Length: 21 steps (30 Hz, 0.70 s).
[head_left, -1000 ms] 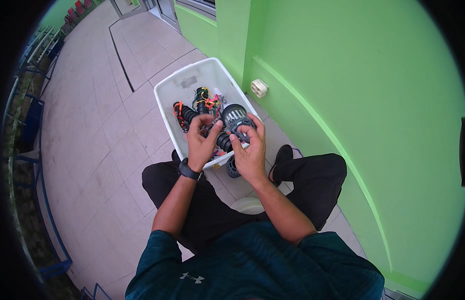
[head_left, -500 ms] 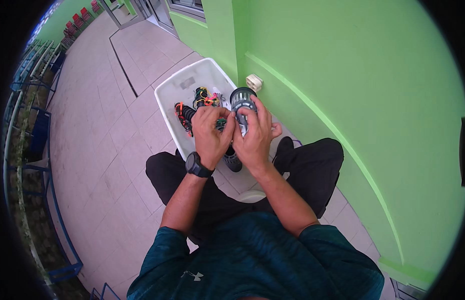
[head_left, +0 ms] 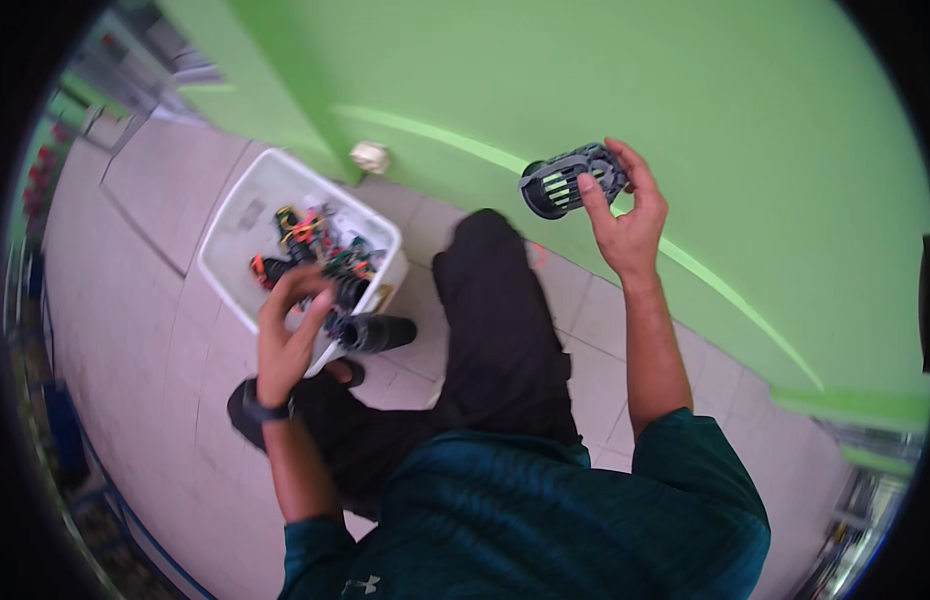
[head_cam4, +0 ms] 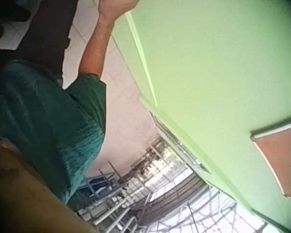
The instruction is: Assemble plastic hydroponic pipe components and caps from a storage bin.
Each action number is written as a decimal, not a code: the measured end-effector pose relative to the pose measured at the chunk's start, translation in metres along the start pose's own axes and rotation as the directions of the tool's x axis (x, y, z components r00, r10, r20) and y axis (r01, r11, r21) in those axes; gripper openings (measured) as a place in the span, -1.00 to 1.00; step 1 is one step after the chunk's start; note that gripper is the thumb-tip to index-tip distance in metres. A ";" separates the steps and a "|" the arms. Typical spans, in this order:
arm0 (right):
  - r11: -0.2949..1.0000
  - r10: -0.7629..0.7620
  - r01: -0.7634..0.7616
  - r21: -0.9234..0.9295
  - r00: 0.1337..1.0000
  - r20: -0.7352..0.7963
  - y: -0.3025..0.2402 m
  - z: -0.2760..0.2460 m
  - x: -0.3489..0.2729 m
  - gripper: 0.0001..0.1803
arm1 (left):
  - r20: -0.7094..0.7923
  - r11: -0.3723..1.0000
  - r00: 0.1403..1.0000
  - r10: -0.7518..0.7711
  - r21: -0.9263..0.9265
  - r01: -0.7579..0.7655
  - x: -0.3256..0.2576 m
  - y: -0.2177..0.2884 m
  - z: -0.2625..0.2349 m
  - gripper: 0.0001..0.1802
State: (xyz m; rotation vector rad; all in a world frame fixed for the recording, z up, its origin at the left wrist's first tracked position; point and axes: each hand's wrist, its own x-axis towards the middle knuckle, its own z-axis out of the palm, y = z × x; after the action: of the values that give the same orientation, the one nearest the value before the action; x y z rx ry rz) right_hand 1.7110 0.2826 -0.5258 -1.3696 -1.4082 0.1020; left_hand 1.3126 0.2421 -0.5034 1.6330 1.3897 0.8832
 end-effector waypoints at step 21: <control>0.532 0.840 -0.652 -0.540 0.484 0.244 0.373 0.147 -0.272 0.17 | -0.049 0.610 0.766 -0.641 -0.638 0.470 0.041 -0.189 0.114 -0.22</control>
State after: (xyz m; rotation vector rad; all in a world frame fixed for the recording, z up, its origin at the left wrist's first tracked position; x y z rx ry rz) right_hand 1.7686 0.2899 -1.0071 -2.3822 -1.0904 0.8751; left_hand 1.3387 0.2820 -0.7229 0.5305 1.4809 1.0337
